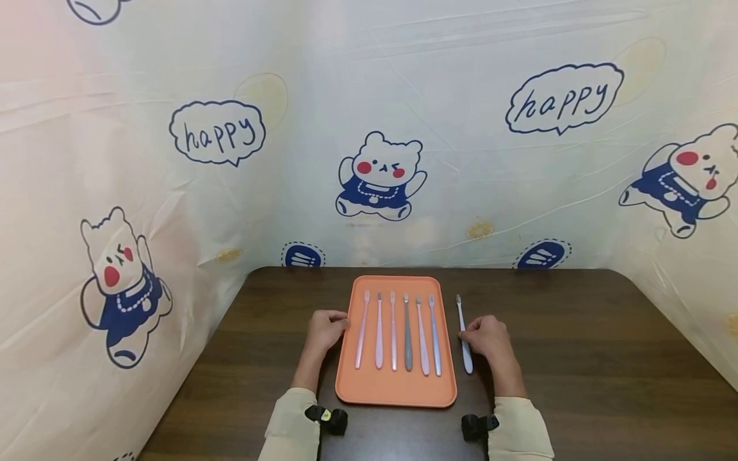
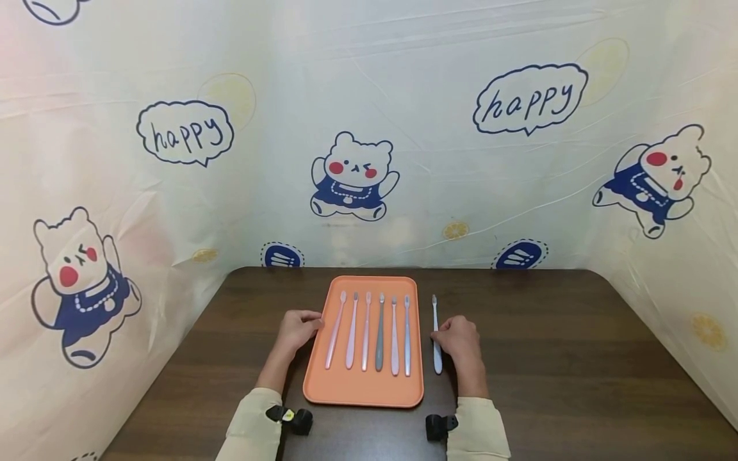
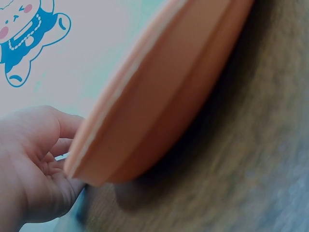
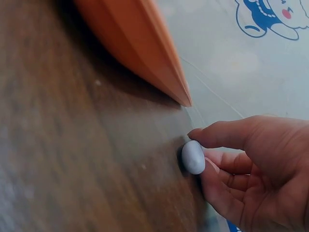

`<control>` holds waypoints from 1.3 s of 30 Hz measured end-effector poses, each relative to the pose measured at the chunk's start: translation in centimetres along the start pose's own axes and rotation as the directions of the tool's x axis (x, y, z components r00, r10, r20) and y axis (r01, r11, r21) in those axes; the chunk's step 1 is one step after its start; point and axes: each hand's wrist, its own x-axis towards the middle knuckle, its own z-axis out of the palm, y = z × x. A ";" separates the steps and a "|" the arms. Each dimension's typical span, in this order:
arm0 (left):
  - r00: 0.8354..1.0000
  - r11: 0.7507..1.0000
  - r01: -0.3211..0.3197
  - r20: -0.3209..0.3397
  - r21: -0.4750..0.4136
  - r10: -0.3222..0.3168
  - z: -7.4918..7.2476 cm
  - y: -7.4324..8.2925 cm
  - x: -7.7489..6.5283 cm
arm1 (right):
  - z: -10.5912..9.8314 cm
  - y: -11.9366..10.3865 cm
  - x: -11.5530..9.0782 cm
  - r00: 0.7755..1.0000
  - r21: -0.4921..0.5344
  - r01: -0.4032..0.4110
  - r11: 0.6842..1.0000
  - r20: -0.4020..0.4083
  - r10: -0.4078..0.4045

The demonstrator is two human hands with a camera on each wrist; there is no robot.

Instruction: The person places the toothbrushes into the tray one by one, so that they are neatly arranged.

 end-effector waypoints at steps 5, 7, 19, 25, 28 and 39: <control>1.000 1.000 0.013 -0.003 -0.001 -0.013 0.1 -0.1 -0.1 | 0.2 0.1 0.1 1.000 -0.006 -0.018 1.000 0.000 0.018; 1.000 1.000 0.013 -0.004 -0.003 -0.013 0.1 -0.2 -0.2 | 0.2 0.2 0.1 1.000 -0.013 -0.026 1.000 0.001 0.026; 1.000 1.000 0.007 -0.004 -0.001 -0.007 0.2 -0.3 -0.3 | 0.2 0.3 0.2 1.000 -0.009 -0.022 1.000 0.011 0.022; 1.000 1.000 -0.001 -0.002 -0.007 0.001 0.1 -0.2 -0.1 | -0.1 0.6 0.2 1.000 0.061 -0.010 0.998 0.016 0.009; 1.000 1.000 -0.005 -0.003 -0.010 0.005 0.1 -0.2 0.0 | -0.2 0.8 0.2 1.000 0.091 0.010 0.996 0.013 -0.011; 1.000 1.000 -0.001 -0.001 -0.013 0.001 0.0 -0.1 0.0 | -0.3 0.2 0.0 0.999 0.160 0.023 0.987 0.021 -0.027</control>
